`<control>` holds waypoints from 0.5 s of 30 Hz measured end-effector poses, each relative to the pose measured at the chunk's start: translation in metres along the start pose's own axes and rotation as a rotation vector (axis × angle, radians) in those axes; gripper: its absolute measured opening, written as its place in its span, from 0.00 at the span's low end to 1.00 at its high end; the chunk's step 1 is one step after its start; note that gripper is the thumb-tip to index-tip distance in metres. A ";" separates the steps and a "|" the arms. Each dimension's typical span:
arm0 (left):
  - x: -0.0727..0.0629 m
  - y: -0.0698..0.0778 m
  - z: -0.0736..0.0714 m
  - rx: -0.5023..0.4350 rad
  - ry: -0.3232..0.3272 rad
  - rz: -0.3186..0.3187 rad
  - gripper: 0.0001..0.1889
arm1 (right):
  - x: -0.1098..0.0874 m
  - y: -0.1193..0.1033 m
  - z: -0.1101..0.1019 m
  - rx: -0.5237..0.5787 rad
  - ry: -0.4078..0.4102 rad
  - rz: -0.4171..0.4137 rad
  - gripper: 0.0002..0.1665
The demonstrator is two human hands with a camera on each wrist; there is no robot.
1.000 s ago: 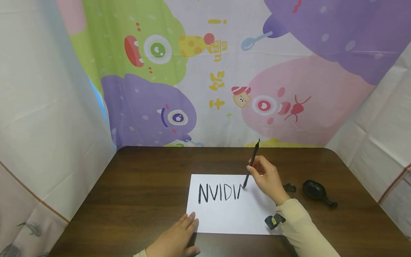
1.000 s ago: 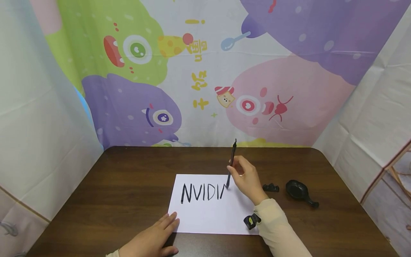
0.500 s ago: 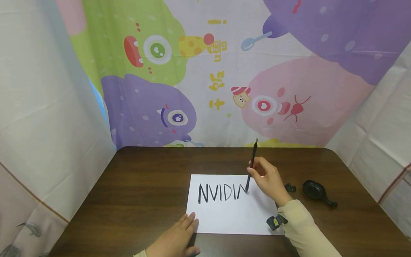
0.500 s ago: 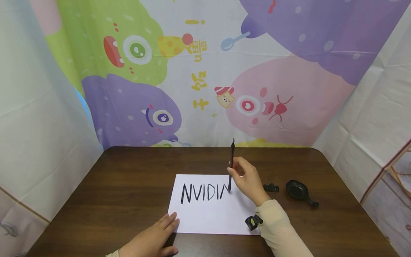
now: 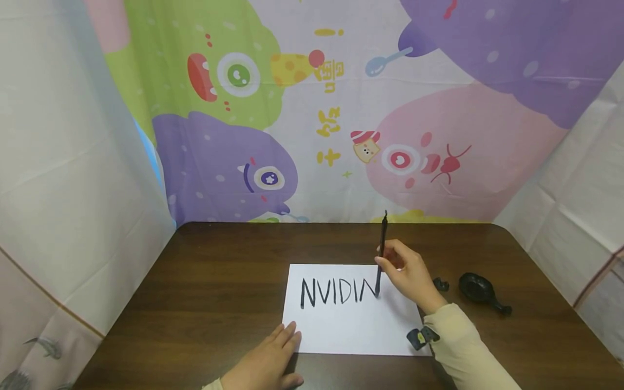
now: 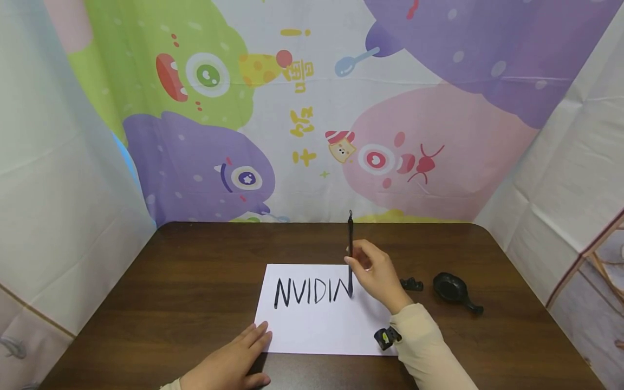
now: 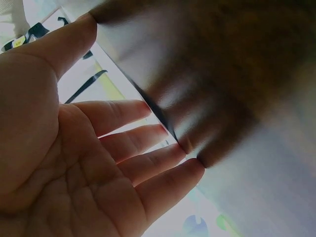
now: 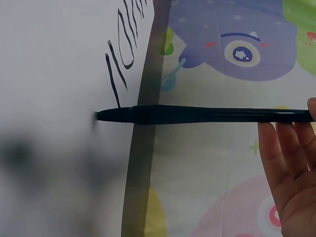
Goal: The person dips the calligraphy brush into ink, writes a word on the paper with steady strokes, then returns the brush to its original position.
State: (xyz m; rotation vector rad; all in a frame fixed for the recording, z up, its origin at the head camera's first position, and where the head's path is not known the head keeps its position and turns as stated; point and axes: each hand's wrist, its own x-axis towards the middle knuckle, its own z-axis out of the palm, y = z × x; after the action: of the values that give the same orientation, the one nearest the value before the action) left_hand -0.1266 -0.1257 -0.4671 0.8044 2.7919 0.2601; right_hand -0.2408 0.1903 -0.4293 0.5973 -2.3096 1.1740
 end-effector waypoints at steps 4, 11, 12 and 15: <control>-0.001 0.000 0.000 0.010 0.008 0.008 0.41 | 0.000 -0.019 -0.005 -0.006 -0.008 -0.007 0.11; -0.001 0.001 -0.001 -0.001 -0.005 -0.003 0.41 | 0.000 -0.018 -0.006 -0.002 -0.022 -0.016 0.11; -0.001 0.001 -0.001 -0.003 -0.008 -0.007 0.41 | -0.001 -0.014 -0.005 -0.005 -0.023 -0.019 0.11; -0.001 0.001 -0.001 -0.004 -0.015 -0.012 0.40 | -0.001 -0.003 -0.004 -0.007 -0.026 -0.022 0.11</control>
State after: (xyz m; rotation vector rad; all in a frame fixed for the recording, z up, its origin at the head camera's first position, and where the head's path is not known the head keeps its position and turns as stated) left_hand -0.1261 -0.1254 -0.4654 0.7846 2.7808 0.2565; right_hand -0.2377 0.1920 -0.4260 0.6368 -2.3220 1.1544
